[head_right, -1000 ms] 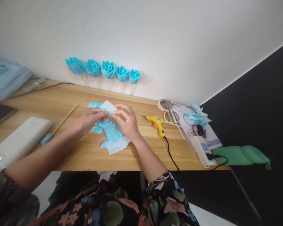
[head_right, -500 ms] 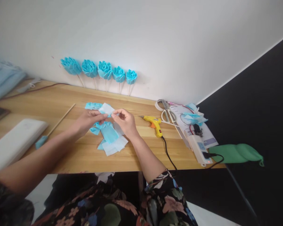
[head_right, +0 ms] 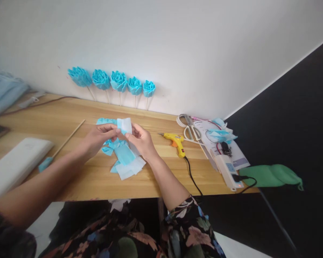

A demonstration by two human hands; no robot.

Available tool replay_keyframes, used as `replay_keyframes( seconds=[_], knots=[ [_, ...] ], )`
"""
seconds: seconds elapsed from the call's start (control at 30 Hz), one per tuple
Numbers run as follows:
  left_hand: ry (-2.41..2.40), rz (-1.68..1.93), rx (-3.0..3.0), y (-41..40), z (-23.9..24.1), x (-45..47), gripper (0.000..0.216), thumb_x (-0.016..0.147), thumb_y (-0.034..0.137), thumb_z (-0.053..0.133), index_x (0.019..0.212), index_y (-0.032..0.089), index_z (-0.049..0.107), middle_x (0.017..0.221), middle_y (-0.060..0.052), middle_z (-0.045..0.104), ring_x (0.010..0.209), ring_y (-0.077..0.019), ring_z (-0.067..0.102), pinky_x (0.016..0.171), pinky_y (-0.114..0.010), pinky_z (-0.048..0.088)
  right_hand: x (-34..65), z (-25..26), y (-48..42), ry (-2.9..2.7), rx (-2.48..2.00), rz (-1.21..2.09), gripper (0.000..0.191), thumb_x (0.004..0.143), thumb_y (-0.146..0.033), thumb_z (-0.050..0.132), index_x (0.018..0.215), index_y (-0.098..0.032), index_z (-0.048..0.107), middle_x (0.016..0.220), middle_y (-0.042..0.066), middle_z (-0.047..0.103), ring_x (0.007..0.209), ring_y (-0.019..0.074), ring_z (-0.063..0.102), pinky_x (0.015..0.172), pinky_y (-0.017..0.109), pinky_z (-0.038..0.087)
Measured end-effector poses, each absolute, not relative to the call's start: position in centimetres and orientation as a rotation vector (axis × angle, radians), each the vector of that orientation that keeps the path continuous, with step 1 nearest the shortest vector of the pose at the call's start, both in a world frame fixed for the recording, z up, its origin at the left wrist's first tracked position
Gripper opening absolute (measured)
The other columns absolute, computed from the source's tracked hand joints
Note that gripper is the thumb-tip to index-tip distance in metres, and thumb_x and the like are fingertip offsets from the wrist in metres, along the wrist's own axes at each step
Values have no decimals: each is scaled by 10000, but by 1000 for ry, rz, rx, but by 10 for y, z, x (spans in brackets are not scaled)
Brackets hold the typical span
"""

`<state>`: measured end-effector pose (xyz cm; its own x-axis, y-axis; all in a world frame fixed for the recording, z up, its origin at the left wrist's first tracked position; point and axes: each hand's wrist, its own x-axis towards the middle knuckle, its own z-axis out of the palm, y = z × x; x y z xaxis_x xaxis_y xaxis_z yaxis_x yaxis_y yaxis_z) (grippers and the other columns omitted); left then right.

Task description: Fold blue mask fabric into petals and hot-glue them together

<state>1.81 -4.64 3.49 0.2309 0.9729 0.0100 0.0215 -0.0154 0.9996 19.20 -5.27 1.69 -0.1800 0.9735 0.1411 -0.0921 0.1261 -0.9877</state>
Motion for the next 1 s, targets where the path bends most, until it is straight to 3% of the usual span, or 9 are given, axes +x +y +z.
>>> replay_keyframes(
  seconds=[0.17, 0.37, 0.5, 0.7, 1.0],
  knots=[
    [1074, 1038, 1360, -48, 36, 19, 212, 733, 343, 690, 632, 165, 635, 583, 16, 551, 546, -92, 435, 531, -228, 340, 193, 19, -52, -1290, -944, 1405, 413, 693, -366, 781, 1066, -230, 671, 957, 4, 716, 857, 164, 636, 755, 280, 516],
    [1113, 1065, 1373, -49, 37, 21, 198, 720, 345, 707, 650, 166, 661, 638, -9, 627, 575, -109, 469, 544, -236, 361, 193, 14, -50, -1288, -1033, 1267, 334, 686, -379, 776, 959, -211, 680, 780, -14, 678, 699, 136, 583, 668, 258, 482],
    [1096, 1078, 1290, -49, 39, 22, 172, 713, 339, 714, 783, 182, 720, 654, 0, 643, 564, -114, 477, 541, -239, 378, 193, 17, -51, -1250, -1023, 1270, 329, 687, -381, 778, 951, -210, 681, 810, -12, 693, 721, 137, 599, 700, 263, 493],
    [1075, 1045, 1362, -50, 40, 20, 285, 708, 421, 720, 577, 172, 676, 589, -12, 611, 562, -119, 472, 525, -242, 368, 192, 15, -50, -1267, -1053, 1286, 385, 662, -432, 798, 957, -212, 685, 821, 1, 709, 741, 156, 624, 700, 278, 508],
    [1055, 983, 1357, -47, 33, 19, 267, 667, 414, 745, 591, 169, 672, 570, -2, 601, 546, -107, 474, 541, -240, 371, 206, 21, -49, -1339, -1067, 1191, 437, 808, -586, 635, 1035, -225, 731, 1029, 38, 733, 957, 177, 651, 879, 308, 507]
  ],
)
